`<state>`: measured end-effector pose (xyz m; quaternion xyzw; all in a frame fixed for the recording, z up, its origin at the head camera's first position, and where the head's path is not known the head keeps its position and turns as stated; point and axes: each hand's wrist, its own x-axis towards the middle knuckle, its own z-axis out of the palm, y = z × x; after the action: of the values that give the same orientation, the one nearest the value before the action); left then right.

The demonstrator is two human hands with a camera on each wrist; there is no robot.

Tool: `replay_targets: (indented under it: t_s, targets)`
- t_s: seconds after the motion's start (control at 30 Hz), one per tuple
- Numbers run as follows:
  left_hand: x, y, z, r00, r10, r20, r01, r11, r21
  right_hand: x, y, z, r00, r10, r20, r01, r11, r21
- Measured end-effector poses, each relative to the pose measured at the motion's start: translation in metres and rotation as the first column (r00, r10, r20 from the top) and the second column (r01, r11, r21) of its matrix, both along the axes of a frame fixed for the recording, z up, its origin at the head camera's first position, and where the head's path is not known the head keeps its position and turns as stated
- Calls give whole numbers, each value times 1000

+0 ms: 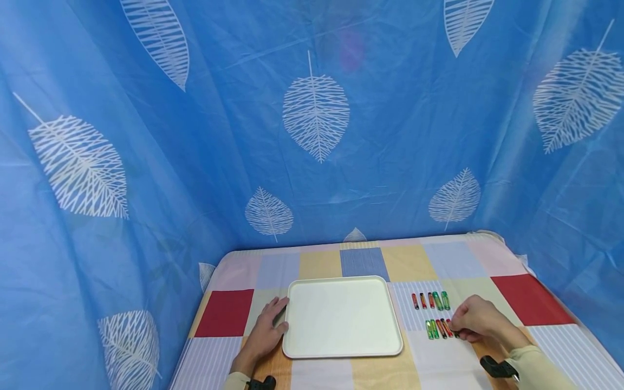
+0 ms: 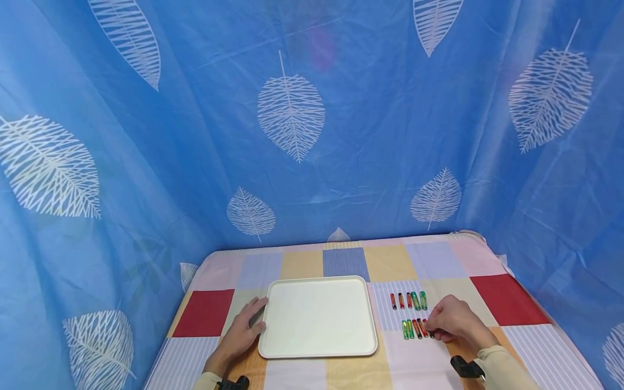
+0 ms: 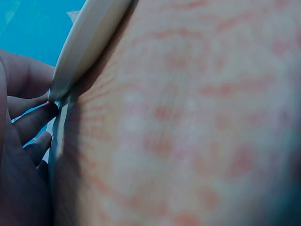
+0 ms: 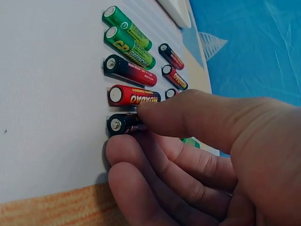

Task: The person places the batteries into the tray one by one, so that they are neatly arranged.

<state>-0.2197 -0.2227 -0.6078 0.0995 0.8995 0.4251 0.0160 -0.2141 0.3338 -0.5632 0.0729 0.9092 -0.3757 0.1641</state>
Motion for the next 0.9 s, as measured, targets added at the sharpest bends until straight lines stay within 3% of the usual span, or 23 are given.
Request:
replay_targets:
  t_s: [0.17, 0.33, 0.43, 0.57, 0.67, 0.77, 0.9]
  targets:
    - [-1, 0, 1, 1000, -3, -7, 3, 1000, 9, -2, 5, -2, 1000, -13, 24, 13, 999, -29]
    - [-1, 0, 1, 1000, -13, 1, 13, 1000, 13, -3, 26, 0, 994, -31, 109, 54, 975, -214]
    - [-1, 0, 2, 1000, -13, 0, 13, 1000, 12, -3, 41, 1, 987, 12, 162, 54, 915, -400]
    - [-1, -1, 2, 1000, -12, -8, 12, 1000, 13, -2, 52, 4, 971, 89, 222, 73, 772, -632]
    - [-2, -1, 2, 1000, -14, -6, 14, 1000, 15, -3, 50, 9, 965, 122, 234, 90, 682, -726]
    - [-2, -1, 1, 1000, -18, -6, 18, 1000, 18, -5, 43, 16, 964, 151, 218, 76, 632, -771]
    - [-1, -1, 0, 1000, -11, 5, 10, 1000, 19, -8, 27, 22, 966, 162, 199, 57, 622, -781]
